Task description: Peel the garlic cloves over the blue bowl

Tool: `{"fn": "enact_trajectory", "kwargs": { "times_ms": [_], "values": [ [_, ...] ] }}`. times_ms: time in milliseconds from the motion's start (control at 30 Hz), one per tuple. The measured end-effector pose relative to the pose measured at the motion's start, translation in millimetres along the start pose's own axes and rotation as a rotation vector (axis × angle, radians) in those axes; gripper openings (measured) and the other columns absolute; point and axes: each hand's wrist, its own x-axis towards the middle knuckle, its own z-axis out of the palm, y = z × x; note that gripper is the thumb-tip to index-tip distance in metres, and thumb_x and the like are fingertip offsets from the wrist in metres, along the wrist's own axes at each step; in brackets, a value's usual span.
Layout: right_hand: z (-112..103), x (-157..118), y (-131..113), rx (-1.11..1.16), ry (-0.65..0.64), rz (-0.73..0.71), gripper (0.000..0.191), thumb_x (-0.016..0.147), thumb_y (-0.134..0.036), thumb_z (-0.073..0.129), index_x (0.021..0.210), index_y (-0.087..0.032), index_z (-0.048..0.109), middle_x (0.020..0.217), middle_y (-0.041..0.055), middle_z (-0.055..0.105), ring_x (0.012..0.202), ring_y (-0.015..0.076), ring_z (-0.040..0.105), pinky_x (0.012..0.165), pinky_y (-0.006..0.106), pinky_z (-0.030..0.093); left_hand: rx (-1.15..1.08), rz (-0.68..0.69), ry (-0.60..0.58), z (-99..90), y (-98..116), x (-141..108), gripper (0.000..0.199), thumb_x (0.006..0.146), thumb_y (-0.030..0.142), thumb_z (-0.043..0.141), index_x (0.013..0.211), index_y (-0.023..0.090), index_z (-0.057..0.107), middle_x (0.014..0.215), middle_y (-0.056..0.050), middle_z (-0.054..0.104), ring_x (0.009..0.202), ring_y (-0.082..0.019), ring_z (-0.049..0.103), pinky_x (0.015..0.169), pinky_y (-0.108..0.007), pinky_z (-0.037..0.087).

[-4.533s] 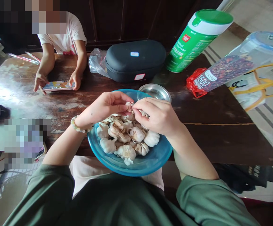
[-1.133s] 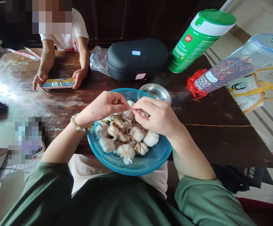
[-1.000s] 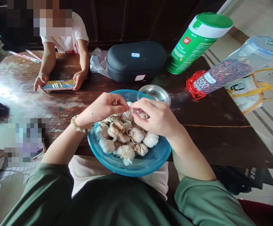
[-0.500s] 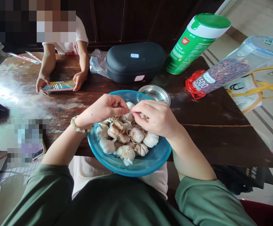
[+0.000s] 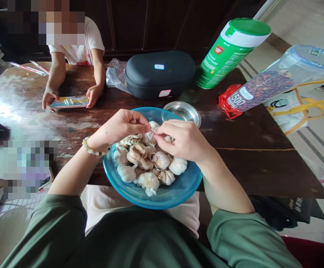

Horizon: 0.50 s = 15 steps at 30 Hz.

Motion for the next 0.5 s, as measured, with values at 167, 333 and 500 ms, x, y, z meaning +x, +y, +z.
{"fn": "enact_trajectory", "kwargs": {
  "times_ms": [167,333,500],
  "values": [
    [2.3,-1.1,1.8,0.028,0.039,0.037,0.004,0.085,-0.017,0.057,0.081,-0.018,0.059,0.072,0.0008,0.066,0.066,0.0138,0.061,0.061,0.025,0.045,0.008,-0.010,-0.022,-0.7,-1.9,3.4,0.028,0.070,0.034,0.073,0.082,0.009,0.068,0.070,-0.001,0.066,0.060,-0.007,0.053,0.055,-0.017,0.038],
    [2.6,-1.0,2.4,0.039,0.031,0.023,0.004,0.087,-0.022,0.059,0.086,-0.019,0.060,0.072,0.0002,0.065,0.065,0.0133,0.060,0.059,0.025,0.044,0.103,0.016,-0.073,-1.0,-6.7,4.8,0.029,0.072,0.035,0.070,0.085,0.010,0.068,0.072,-0.002,0.065,0.065,-0.009,0.055,0.058,-0.019,0.041],
    [1.9,-0.3,1.8,0.031,0.020,-0.006,0.010,0.087,-0.016,0.054,0.081,-0.019,0.061,0.070,0.0003,0.063,0.063,0.0127,0.057,0.059,0.025,0.043,0.113,0.006,-0.075,0.5,-5.8,4.7,0.028,0.073,0.035,0.069,0.084,0.009,0.068,0.069,-0.002,0.064,0.064,-0.010,0.055,0.058,-0.020,0.041]
  ]
}}
